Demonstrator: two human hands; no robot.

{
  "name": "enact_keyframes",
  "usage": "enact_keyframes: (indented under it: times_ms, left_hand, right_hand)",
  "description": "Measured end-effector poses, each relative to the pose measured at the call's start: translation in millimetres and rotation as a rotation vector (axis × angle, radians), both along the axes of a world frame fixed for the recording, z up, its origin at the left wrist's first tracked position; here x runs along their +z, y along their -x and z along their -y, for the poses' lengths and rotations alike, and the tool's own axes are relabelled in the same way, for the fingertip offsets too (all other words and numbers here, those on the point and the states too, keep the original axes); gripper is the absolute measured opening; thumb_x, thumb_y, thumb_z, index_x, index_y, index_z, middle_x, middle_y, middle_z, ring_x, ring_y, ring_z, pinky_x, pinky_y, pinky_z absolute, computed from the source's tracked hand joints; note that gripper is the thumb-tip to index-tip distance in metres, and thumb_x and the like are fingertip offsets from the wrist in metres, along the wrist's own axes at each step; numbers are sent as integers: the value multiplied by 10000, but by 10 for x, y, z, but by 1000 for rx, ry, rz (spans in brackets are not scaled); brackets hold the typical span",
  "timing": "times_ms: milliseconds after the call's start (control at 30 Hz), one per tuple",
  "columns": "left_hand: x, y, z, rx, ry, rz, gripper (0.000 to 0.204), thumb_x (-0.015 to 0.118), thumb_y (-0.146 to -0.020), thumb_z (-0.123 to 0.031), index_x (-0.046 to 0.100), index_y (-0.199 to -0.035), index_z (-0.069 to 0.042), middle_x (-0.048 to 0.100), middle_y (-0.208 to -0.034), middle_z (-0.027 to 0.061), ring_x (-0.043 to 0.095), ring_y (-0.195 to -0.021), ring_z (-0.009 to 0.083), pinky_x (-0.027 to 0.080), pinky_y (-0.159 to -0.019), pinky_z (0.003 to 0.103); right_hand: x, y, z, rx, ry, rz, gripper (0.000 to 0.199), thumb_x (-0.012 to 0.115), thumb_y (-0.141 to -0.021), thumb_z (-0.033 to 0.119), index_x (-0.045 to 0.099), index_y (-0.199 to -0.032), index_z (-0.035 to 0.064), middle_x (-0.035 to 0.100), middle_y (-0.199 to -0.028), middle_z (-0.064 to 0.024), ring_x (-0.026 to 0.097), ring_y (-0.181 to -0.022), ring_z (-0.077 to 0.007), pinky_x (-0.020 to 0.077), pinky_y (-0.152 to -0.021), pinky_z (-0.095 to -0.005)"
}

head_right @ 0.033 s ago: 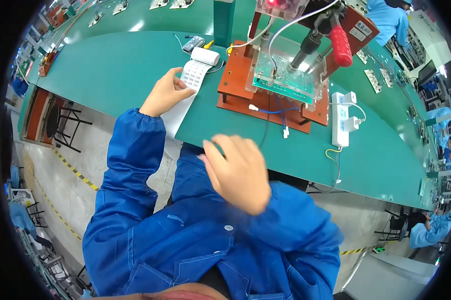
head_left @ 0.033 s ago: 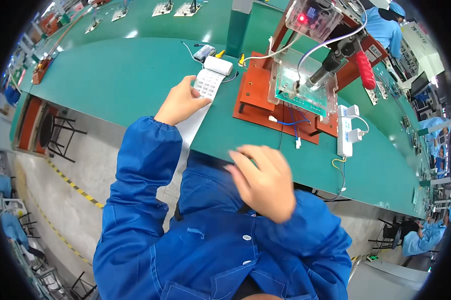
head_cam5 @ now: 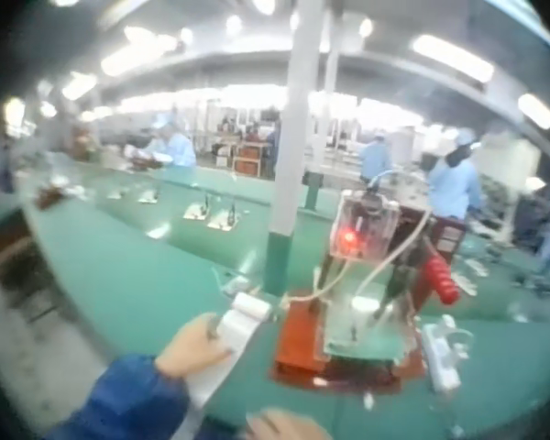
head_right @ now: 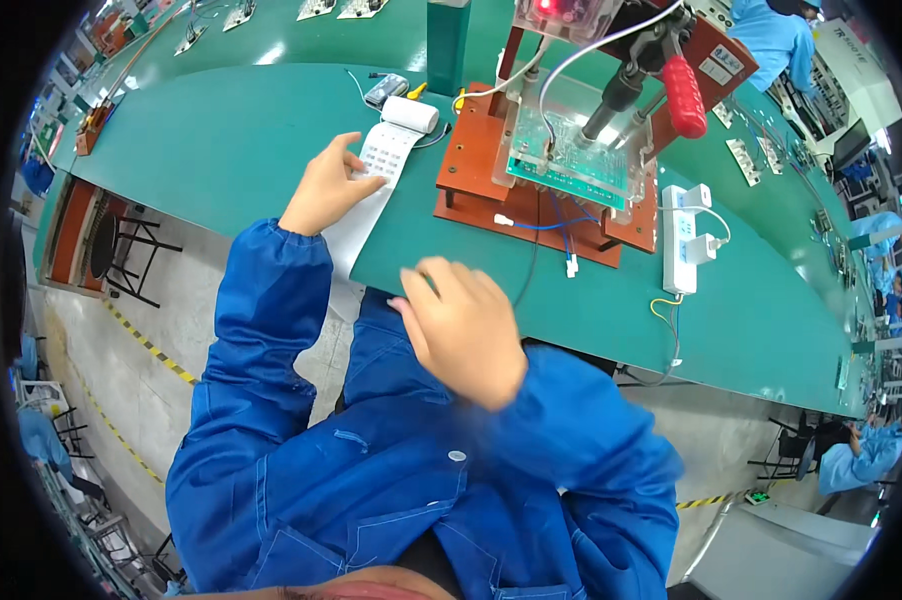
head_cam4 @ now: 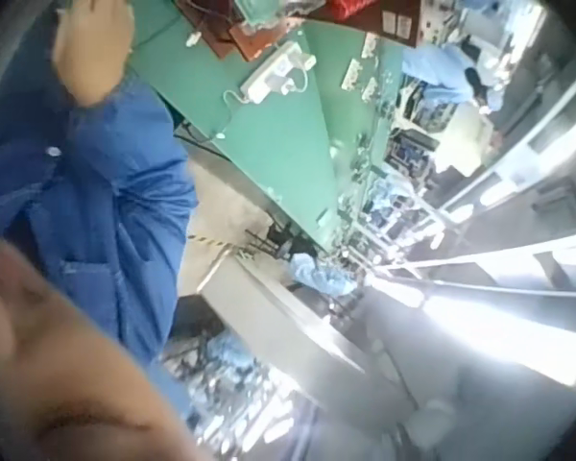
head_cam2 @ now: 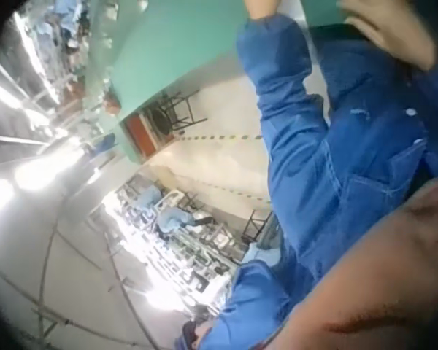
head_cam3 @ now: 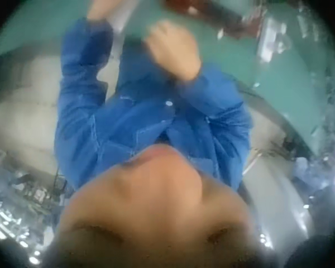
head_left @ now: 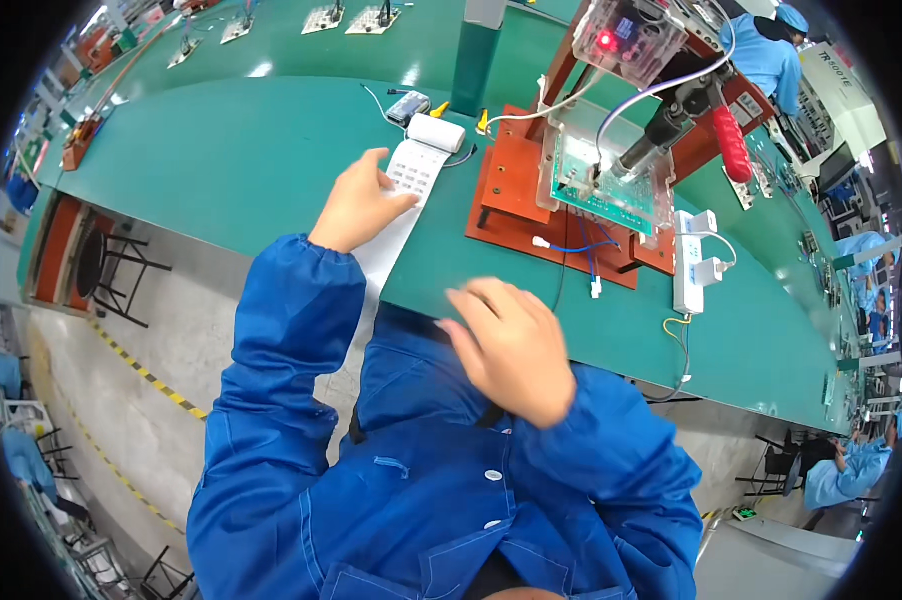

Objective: Testing printed circuit boards using a specialized test fixture and marking them with stickers.

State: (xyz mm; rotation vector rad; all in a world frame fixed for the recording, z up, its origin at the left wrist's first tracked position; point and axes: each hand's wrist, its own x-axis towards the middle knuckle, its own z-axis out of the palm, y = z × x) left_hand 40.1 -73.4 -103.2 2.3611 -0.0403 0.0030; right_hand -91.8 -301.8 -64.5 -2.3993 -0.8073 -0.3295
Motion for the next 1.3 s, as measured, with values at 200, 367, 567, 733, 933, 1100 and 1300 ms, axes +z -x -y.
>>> enact_keyframes:
  times_ms: [200,367,567,733,933,1100,1300]
  left_hand:
    - [-319,193,-155,29,-271,226,807,845,-743,-330,513,-1352,82,494,-1385,292,444,-1341,418,409,-1088,461]
    - [-487,279,-189,-80,-133,360,710,861,-716,-283,585,-1307,-3,467,-1435,268,368,-1403,442,349,-1149,478]
    - [-251,192,-217,-99,253,174,789,813,-753,-124,431,-1436,-18,688,-1111,182,662,-1048,314,532,-895,376]
    - [-128,121,-202,-190,576,-198,908,798,-819,-83,259,-1540,29,693,-1053,177,679,-932,188,535,-765,304]
    - [-237,10,-180,-211,805,-302,774,708,-919,-86,262,-1540,32,694,-1084,169,681,-916,159,546,-745,276]
    - [-262,-54,-160,-128,732,-294,651,647,-971,-104,319,-1513,46,691,-1028,131,668,-856,139,542,-723,263]
    - [-324,-81,-141,-93,604,-233,610,637,-978,-117,361,-1498,40,683,-997,117,657,-831,130,536,-703,267]
  right_hand:
    - [-422,-656,-539,-42,-52,-113,247,711,-843,89,657,-1071,10,625,-1036,-153,636,-912,-370,527,-817,-432]
    - [-659,-1001,-725,-111,-147,-67,247,678,-844,42,656,-1085,-7,630,-1100,-171,612,-1041,-368,516,-884,-432]
    - [-838,-1157,-709,-149,-278,-42,244,690,-839,20,693,-1083,6,671,-1187,-159,630,-1100,-365,510,-946,-410]
    - [-821,-1132,-700,-109,-338,-32,305,704,-841,30,697,-1146,21,691,-1179,-162,656,-1095,-350,524,-934,-396]
    - [-855,-1124,-696,-181,-378,-1,251,742,-820,41,735,-1071,24,708,-1117,-142,671,-1037,-322,537,-888,-382]
    - [-779,-1070,-740,-206,-275,219,140,777,-793,77,751,-925,40,702,-918,-87,672,-855,-284,547,-727,-379]
    - [-829,-1044,-713,-203,-135,445,86,728,-759,76,689,-835,62,687,-891,-61,685,-861,-252,566,-719,-368]
